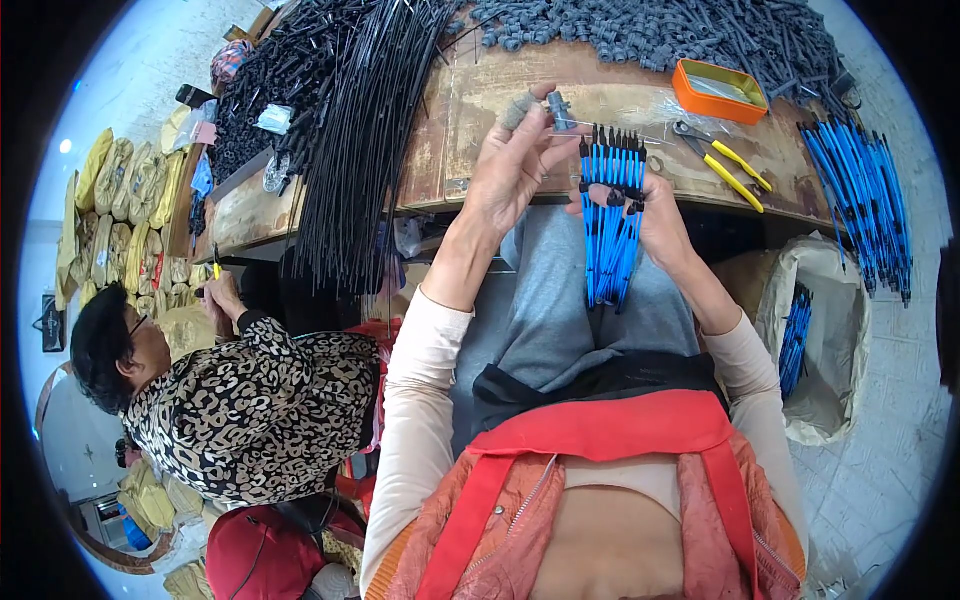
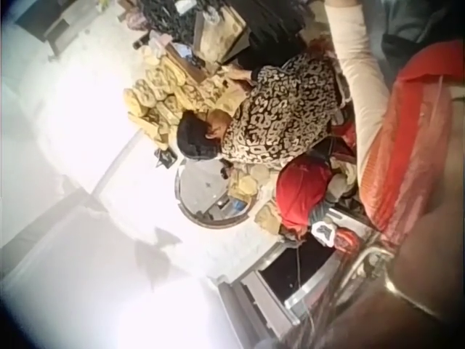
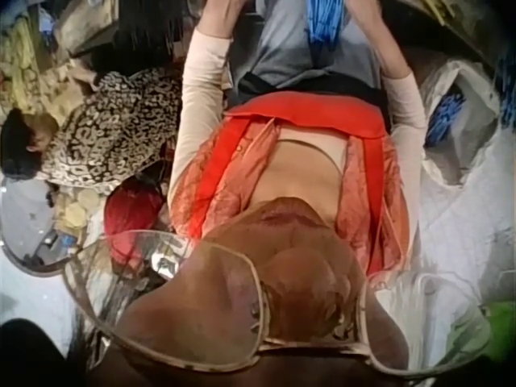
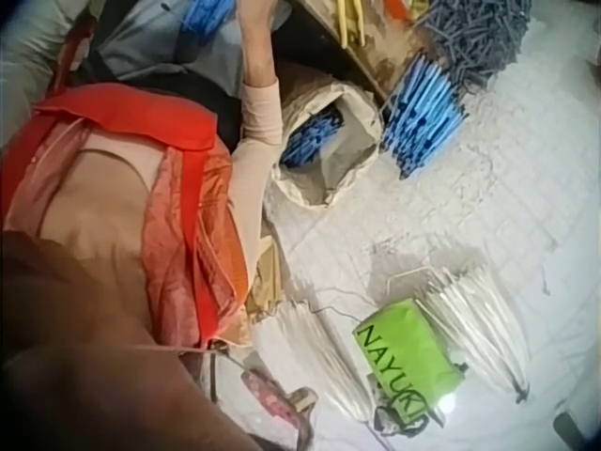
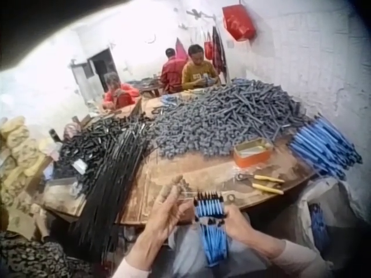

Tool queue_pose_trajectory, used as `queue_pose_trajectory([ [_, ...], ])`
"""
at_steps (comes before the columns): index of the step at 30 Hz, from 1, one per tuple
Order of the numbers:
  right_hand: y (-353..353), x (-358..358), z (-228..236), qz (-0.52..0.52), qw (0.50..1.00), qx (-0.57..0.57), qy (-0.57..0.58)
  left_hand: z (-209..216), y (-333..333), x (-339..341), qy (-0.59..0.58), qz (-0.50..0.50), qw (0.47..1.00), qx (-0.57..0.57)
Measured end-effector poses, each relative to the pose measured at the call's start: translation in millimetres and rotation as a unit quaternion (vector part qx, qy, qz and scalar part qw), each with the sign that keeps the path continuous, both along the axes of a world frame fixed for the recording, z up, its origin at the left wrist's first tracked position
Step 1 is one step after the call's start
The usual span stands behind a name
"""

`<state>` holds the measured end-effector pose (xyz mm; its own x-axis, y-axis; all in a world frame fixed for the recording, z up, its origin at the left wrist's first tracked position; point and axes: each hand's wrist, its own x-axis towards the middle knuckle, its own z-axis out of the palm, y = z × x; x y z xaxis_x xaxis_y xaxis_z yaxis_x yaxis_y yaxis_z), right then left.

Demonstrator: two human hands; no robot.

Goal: Bundling and trimming small blue electrical components using wire cutters at a workbench.

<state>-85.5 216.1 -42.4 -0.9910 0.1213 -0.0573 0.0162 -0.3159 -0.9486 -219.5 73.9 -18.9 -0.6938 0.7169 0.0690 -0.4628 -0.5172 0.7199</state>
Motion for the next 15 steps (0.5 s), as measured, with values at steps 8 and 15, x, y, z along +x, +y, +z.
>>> queue_pose_trajectory([
  [8, -1.2, 1.6, -0.5, -0.002, 1.0, -0.012, -0.001, -1.0, -0.1, 5.8, 0.045, 0.015, 0.998, -0.028],
  [15, -2.4, 1.5, 3.3, -0.002, 1.0, -0.018, 0.007, 4.2, 0.0, 4.0, 0.028, 0.008, 1.0, 0.003],
])
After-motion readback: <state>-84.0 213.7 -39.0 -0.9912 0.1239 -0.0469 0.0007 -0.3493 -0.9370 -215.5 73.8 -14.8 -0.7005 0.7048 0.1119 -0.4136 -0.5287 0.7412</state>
